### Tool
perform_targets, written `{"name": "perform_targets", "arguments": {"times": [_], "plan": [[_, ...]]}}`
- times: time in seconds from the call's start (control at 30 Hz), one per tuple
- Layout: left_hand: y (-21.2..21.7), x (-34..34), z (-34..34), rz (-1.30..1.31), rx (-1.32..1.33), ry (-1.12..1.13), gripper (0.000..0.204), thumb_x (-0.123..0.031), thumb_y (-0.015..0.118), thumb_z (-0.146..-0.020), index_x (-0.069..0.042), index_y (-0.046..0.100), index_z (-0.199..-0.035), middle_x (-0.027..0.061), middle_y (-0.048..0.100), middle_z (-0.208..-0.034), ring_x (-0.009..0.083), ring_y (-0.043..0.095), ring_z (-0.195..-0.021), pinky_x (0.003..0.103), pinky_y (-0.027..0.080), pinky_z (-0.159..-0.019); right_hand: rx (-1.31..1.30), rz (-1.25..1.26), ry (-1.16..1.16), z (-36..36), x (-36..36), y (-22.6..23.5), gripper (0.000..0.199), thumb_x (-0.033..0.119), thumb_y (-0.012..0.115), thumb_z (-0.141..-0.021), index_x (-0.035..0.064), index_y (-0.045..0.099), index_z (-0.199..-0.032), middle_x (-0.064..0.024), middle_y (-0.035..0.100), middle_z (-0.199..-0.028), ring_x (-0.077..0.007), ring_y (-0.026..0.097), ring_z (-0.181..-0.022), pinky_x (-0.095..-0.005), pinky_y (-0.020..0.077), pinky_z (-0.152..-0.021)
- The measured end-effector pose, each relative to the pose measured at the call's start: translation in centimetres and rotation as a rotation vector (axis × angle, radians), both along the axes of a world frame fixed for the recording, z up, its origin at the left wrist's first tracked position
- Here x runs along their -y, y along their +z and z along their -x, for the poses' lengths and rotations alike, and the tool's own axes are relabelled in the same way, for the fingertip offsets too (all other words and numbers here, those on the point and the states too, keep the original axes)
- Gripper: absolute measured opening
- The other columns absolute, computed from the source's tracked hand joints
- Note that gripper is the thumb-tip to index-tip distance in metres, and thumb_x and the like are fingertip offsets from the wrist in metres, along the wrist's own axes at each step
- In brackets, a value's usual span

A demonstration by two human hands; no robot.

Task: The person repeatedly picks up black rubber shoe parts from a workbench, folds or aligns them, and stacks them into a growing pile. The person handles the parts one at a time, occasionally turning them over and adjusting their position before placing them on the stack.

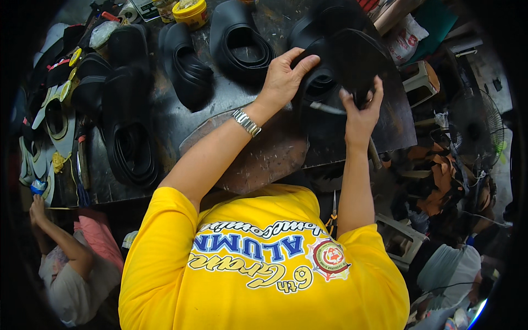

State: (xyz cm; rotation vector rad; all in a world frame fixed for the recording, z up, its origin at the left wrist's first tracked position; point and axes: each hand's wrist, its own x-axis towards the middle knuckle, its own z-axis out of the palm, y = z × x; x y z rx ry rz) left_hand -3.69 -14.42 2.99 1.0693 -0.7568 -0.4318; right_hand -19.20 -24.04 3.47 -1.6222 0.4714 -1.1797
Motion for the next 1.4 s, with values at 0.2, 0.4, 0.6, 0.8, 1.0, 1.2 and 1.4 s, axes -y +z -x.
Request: {"name": "perform_targets", "arguments": {"times": [0.2, 0.4, 0.6, 0.8, 1.0, 1.2, 1.4], "plan": [[-2.9, 2.3, -1.7, -0.220, 0.083, 0.265, 0.046, -0.041, 0.070, -0.095, 0.002, 0.069, -0.110, 0.0153, 0.070, -0.098, 0.0225, 0.066, -0.086, 0.033, 0.051, -0.079, -0.277, 0.169, -0.205, -3.8, 2.1, -1.5, 0.062, 0.020, 0.082, -0.083, 0.0025, 0.054, -0.135, -0.0151, 0.062, -0.129, -0.0263, 0.058, -0.121, -0.0357, 0.0429, -0.105], [-2.8, 0.9, -1.2, -0.375, 0.157, 0.218, 0.051, -0.043, 0.071, -0.093, 0.006, 0.067, -0.107, 0.0167, 0.063, -0.107, 0.0271, 0.063, -0.097, 0.035, 0.049, -0.087, -0.497, -0.316, 0.017, -1.2, 0.7, 0.0, 0.061, 0.024, 0.074, -0.089, -0.0022, 0.050, -0.139, -0.0209, 0.062, -0.124, -0.0298, 0.060, -0.119, -0.0390, 0.0442, -0.102], [-3.2, 2.4, -0.6, -0.267, 0.326, 0.445, 0.039, -0.033, 0.073, -0.093, 0.004, 0.068, -0.107, 0.0137, 0.052, -0.120, 0.0274, 0.058, -0.105, 0.035, 0.049, -0.091, -0.407, 0.245, -0.228, -3.4, 2.3, -3.1, 0.061, 0.023, 0.074, -0.090, -0.0024, 0.049, -0.140, -0.0250, 0.057, -0.129, -0.0379, 0.058, -0.119, -0.0430, 0.0445, -0.102], [-3.0, 3.0, -2.3, -0.252, 0.228, 0.357, 0.036, -0.031, 0.065, -0.100, 0.003, 0.066, -0.113, 0.0096, 0.064, -0.110, 0.0186, 0.062, -0.100, 0.032, 0.048, -0.090, -0.251, 0.549, -0.360, -6.5, 5.5, -3.4, 0.065, 0.027, 0.079, -0.087, 0.0015, 0.049, -0.139, -0.0201, 0.056, -0.122, -0.0379, 0.057, -0.116, -0.0445, 0.0470, -0.098], [-2.7, 7.1, -3.2, -0.250, 0.378, 0.644, 0.030, -0.032, 0.070, -0.093, -0.004, 0.070, -0.102, 0.0113, 0.061, -0.113, 0.0308, 0.058, -0.106, 0.040, 0.047, -0.090, -0.308, 0.483, -0.336, -7.1, 8.6, -2.7, 0.058, 0.030, 0.076, -0.090, -0.0005, 0.056, -0.136, -0.0204, 0.063, -0.122, -0.0312, 0.060, -0.117, -0.0381, 0.0433, -0.104], [-2.8, 9.7, -4.4, -0.256, 0.378, 0.683, 0.027, -0.032, 0.072, -0.090, -0.007, 0.070, -0.100, 0.0114, 0.063, -0.112, 0.0313, 0.057, -0.108, 0.041, 0.046, -0.091, -0.288, 0.376, -0.234, -8.4, 10.4, -3.3, 0.056, 0.034, 0.065, -0.097, -0.0019, 0.051, -0.138, -0.0244, 0.061, -0.127, -0.0393, 0.057, -0.120, -0.0429, 0.0451, -0.101], [-2.2, 9.8, -5.7, -0.156, 0.181, 0.662, 0.015, -0.020, 0.073, -0.089, -0.008, 0.065, -0.092, 0.0081, 0.072, -0.081, 0.0278, 0.069, -0.077, 0.040, 0.052, -0.074, -0.554, 0.262, -0.272, -8.8, 9.2, -2.6, 0.062, 0.037, 0.050, -0.103, -0.0050, 0.040, -0.147, -0.0278, 0.054, -0.141, -0.0404, 0.052, -0.131, -0.0426, 0.0403, -0.108]]}}
